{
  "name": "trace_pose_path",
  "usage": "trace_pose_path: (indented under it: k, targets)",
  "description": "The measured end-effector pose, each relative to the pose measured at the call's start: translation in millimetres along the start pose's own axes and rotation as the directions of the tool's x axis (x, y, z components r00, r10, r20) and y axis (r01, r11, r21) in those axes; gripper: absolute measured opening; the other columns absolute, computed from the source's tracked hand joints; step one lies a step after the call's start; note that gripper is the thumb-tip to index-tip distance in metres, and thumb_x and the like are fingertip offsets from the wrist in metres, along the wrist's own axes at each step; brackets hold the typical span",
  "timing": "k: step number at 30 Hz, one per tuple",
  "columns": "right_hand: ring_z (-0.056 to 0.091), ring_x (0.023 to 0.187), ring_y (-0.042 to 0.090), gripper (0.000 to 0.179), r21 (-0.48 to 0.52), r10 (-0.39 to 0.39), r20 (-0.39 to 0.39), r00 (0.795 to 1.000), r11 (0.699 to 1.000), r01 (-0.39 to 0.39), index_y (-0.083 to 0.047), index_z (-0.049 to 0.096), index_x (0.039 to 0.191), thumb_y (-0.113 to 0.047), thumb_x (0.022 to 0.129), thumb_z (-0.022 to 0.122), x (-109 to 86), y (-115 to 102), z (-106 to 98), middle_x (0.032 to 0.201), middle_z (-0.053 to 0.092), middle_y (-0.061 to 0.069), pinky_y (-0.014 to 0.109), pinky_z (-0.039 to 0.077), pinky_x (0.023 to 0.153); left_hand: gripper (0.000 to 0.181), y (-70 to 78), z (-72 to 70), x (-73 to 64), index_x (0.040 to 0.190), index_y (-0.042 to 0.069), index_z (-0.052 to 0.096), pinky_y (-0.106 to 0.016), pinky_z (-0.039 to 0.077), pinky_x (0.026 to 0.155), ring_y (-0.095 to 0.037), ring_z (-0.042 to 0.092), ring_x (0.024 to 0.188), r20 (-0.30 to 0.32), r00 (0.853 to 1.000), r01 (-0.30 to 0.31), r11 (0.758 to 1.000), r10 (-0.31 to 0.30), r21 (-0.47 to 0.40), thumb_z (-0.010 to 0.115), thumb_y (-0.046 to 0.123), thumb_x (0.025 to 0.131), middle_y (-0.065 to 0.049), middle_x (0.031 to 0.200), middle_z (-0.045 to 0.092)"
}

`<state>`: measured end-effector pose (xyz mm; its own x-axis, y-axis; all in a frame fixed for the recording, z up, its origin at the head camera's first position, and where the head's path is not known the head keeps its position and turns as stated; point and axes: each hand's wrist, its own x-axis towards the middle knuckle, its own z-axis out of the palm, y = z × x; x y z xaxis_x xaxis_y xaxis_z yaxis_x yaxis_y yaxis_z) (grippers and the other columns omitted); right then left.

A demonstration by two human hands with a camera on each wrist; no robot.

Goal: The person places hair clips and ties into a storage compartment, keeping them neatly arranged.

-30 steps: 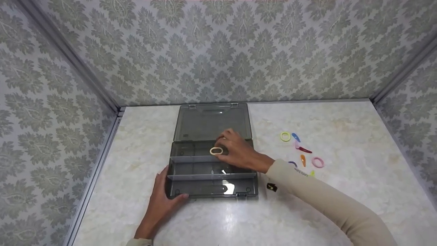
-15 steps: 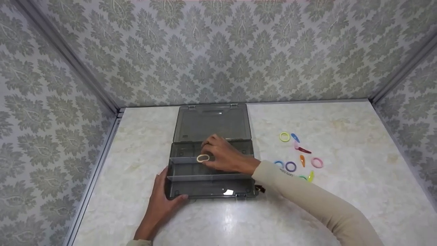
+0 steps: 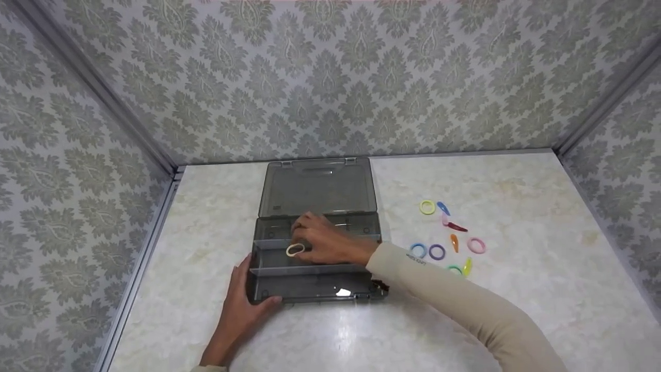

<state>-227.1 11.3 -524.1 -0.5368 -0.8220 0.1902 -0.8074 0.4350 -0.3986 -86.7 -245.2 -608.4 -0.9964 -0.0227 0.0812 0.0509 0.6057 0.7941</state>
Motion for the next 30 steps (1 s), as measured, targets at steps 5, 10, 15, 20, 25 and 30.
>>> trace_pose_path:
  k: [5,10,15,20,25,30]
  targets:
    - [0.055,0.133,0.026,0.024,0.0,0.017,0.046,0.999,1.0,-0.017,-0.011,0.082,0.117,-0.031,0.103,0.081,9.3,-5,8,0.142,0.067,0.009,0.045,0.05,0.109,0.122,1.0,-1.1,-0.2,0.176,0.011,0.02,-0.052,0.003,0.139,-0.04,0.021,0.167,0.016,1.0,0.014,1.0,-0.014,0.011,0.094,0.049,0.087,-0.019,0.179,0.026]
    - [0.053,0.136,0.027,0.025,0.009,0.011,0.079,0.997,1.0,-0.011,-0.012,0.083,0.116,-0.033,0.102,0.082,18.5,-12,13,0.143,0.067,0.011,0.044,0.048,0.109,0.121,1.6,-1.4,0.4,0.176,0.013,0.019,-0.053,0.004,0.139,-0.039,0.018,0.168,0.031,0.999,0.043,0.999,-0.043,-0.002,0.093,0.05,0.088,-0.017,0.18,0.024]
    - [0.051,0.138,0.023,0.026,-0.007,0.022,0.101,0.995,1.0,-0.021,-0.015,0.084,0.119,-0.035,0.103,0.081,27.4,-16,16,0.143,0.067,0.007,0.043,0.047,0.112,0.121,2.2,-2.1,1.2,0.176,0.014,0.019,-0.054,0.004,0.139,-0.039,0.016,0.169,0.041,0.997,0.066,0.998,-0.066,-0.002,0.093,0.051,0.088,-0.017,0.18,0.022]
    - [0.05,0.14,0.022,0.03,-0.031,0.039,0.116,0.993,0.999,-0.036,-0.016,0.083,0.122,-0.039,0.102,0.082,35.3,-19,20,0.146,0.066,0.005,0.043,0.046,0.113,0.122,1.1,-2.4,1.2,0.176,0.015,0.02,-0.055,0.005,0.139,-0.039,0.017,0.169,0.039,0.997,0.062,0.998,-0.061,-0.009,0.094,0.051,0.087,-0.017,0.18,0.023]
    - [0.049,0.136,0.023,0.033,-0.038,0.043,0.134,0.99,0.999,-0.038,-0.016,0.083,0.126,-0.04,0.103,0.081,40.5,-20,23,0.144,0.066,0.007,0.047,0.045,0.117,0.121,-0.2,-2.9,0.3,0.176,0.014,0.021,-0.057,0.006,0.138,-0.04,0.017,0.168,0.032,0.999,0.042,0.999,-0.041,-0.019,0.094,0.049,0.087,-0.017,0.18,0.024]
    - [0.047,0.137,0.022,0.03,-0.033,0.049,0.162,0.986,0.998,-0.044,-0.019,0.082,0.128,-0.038,0.104,0.08,43.2,-22,25,0.145,0.064,0.006,0.05,0.044,0.118,0.12,0.6,-1.4,-0.7,0.176,0.014,0.022,-0.057,0.007,0.138,-0.04,0.019,0.168,0.017,1.0,0.021,1.0,-0.02,-0.021,0.095,0.047,0.087,-0.016,0.179,0.026]
